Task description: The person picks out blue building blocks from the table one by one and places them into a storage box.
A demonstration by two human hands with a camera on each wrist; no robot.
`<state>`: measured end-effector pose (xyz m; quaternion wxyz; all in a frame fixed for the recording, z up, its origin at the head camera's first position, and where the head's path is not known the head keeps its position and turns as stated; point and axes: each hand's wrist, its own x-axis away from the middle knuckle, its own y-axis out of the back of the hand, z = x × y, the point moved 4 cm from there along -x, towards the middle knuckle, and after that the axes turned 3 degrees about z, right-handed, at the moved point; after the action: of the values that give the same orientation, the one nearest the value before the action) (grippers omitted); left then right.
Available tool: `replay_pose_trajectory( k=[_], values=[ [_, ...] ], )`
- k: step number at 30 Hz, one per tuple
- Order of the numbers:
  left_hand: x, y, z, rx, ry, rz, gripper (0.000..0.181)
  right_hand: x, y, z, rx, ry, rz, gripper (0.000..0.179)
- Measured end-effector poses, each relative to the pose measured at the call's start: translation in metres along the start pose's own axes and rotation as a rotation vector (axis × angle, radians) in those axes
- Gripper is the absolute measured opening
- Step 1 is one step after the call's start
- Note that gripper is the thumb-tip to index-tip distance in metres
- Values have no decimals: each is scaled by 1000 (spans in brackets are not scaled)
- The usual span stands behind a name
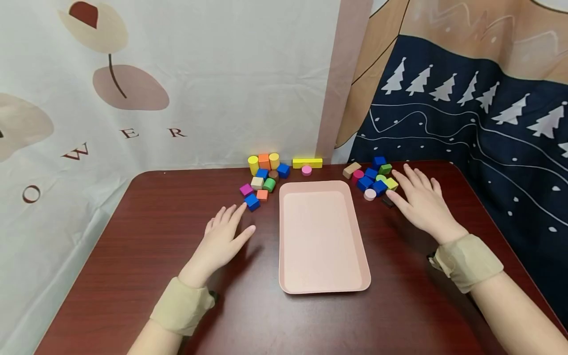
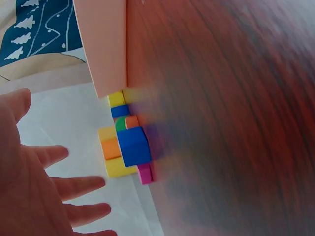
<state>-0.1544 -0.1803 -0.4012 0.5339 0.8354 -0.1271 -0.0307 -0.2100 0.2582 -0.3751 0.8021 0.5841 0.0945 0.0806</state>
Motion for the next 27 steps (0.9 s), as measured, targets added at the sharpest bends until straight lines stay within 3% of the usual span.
replay_pose_trajectory(
  k=[6,11,18,27],
  values=[
    [-1,-4,-11,101,-38,25,72,-14,11,1,-8,-4,-46,64],
    [-2,-13,-19,218,-10,78,73,-25,18,0,-15,-15,-73,64],
    [-5,-26,-29,338,-4,109,59,-38,23,-4,-8,-25,-91,64],
    [-12,-47,-35,605,45,192,60,-64,27,-10,-22,-53,-57,66]
  ],
)
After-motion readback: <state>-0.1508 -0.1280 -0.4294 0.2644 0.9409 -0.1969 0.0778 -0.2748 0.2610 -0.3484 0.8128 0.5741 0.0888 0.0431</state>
